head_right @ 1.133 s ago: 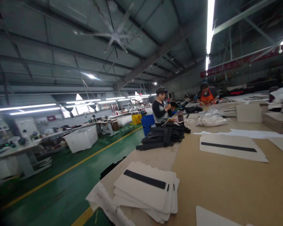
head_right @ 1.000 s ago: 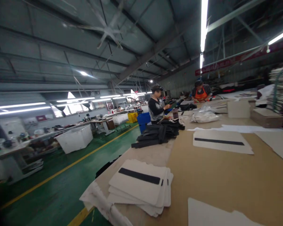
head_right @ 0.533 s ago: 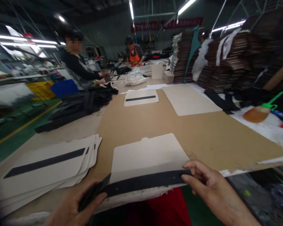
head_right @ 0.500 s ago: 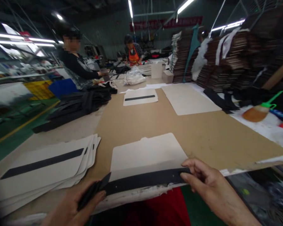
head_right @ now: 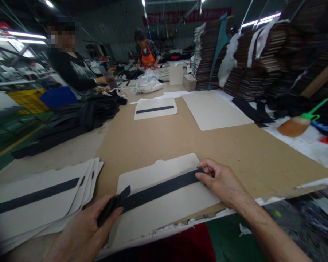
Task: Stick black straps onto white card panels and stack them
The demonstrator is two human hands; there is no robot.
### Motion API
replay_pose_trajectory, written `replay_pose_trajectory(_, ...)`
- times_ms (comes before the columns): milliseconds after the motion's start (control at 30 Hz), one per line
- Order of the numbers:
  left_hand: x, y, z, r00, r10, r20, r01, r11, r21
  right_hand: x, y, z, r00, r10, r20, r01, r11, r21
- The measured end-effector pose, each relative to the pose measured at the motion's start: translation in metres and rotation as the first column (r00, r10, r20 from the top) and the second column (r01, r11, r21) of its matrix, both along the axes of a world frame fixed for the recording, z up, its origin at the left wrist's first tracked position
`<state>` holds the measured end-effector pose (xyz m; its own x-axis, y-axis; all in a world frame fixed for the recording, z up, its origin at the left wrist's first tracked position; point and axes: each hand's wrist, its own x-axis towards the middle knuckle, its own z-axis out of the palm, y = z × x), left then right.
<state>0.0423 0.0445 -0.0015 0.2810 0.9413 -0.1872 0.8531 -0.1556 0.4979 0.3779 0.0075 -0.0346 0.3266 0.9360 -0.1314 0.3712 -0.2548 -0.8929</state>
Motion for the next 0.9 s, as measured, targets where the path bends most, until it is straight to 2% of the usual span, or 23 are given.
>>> replay_pose_trajectory(700, -0.008, 0.008, -0.02, 0.997, 0.044, -0.059, -0.039, 0.996, 0.082, -0.002, 0.004, -0.007, 0.963, -0.018, 0.269, 0.016, 1.0, 0.013)
replay_pose_trajectory(900, -0.007, 0.01, -0.02, 0.998, 0.034, -0.052, -0.029, 0.995, 0.096, -0.004, 0.004, -0.005, 0.941, -0.025, 0.336, 0.015, 0.999, 0.031)
